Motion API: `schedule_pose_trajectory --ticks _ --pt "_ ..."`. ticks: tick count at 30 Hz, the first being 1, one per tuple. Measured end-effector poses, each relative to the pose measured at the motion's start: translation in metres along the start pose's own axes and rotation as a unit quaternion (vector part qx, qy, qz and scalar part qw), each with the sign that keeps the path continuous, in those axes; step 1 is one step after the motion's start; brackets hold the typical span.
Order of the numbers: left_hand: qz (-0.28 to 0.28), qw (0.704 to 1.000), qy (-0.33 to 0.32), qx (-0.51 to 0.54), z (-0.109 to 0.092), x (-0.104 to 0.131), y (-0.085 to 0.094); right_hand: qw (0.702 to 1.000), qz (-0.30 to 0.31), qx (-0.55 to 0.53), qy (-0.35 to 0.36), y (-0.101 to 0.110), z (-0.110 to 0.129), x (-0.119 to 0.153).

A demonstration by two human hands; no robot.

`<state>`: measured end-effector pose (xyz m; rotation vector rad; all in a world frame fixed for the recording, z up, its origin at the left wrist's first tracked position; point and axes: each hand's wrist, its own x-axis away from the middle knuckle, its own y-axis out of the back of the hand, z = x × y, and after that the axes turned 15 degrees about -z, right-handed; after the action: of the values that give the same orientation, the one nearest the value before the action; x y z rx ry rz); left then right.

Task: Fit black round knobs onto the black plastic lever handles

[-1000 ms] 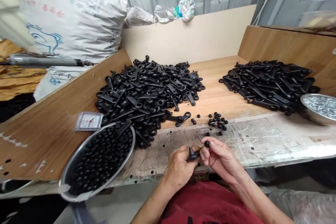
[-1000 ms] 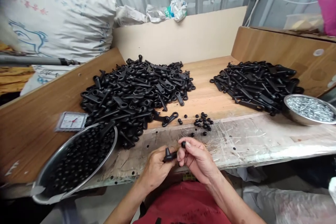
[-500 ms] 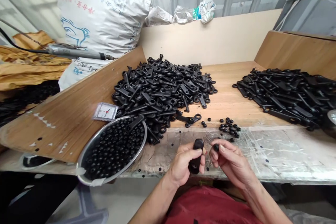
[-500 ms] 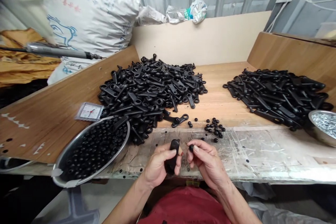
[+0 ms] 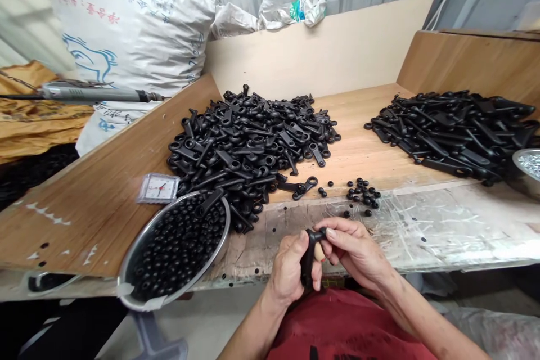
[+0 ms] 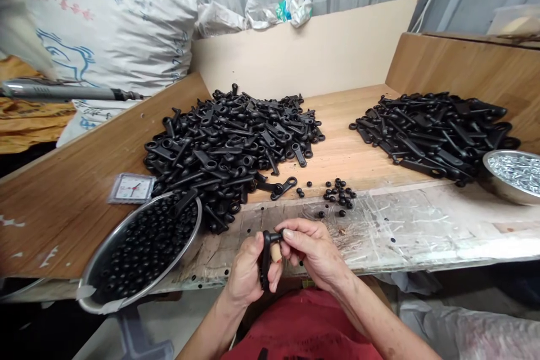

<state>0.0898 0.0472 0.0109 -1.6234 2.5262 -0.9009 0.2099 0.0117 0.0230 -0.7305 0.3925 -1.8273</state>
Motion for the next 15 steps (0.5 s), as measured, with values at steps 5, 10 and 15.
schedule_pose_trajectory --ticks 5,10,15 --pt "-0.004 0.999 -0.015 -0.051 0.002 -0.001 0.005 1.0 0.002 -0.002 -0.006 0.002 0.0 0.002" --pt "0.008 0.994 -0.04 -0.103 0.002 0.002 0.008 1.0 -0.006 0.016 0.018 0.004 -0.001 0.008" --pt "0.036 0.987 -0.039 -0.151 0.002 0.005 0.009 0.998 -0.007 0.056 0.037 0.006 -0.004 0.014"
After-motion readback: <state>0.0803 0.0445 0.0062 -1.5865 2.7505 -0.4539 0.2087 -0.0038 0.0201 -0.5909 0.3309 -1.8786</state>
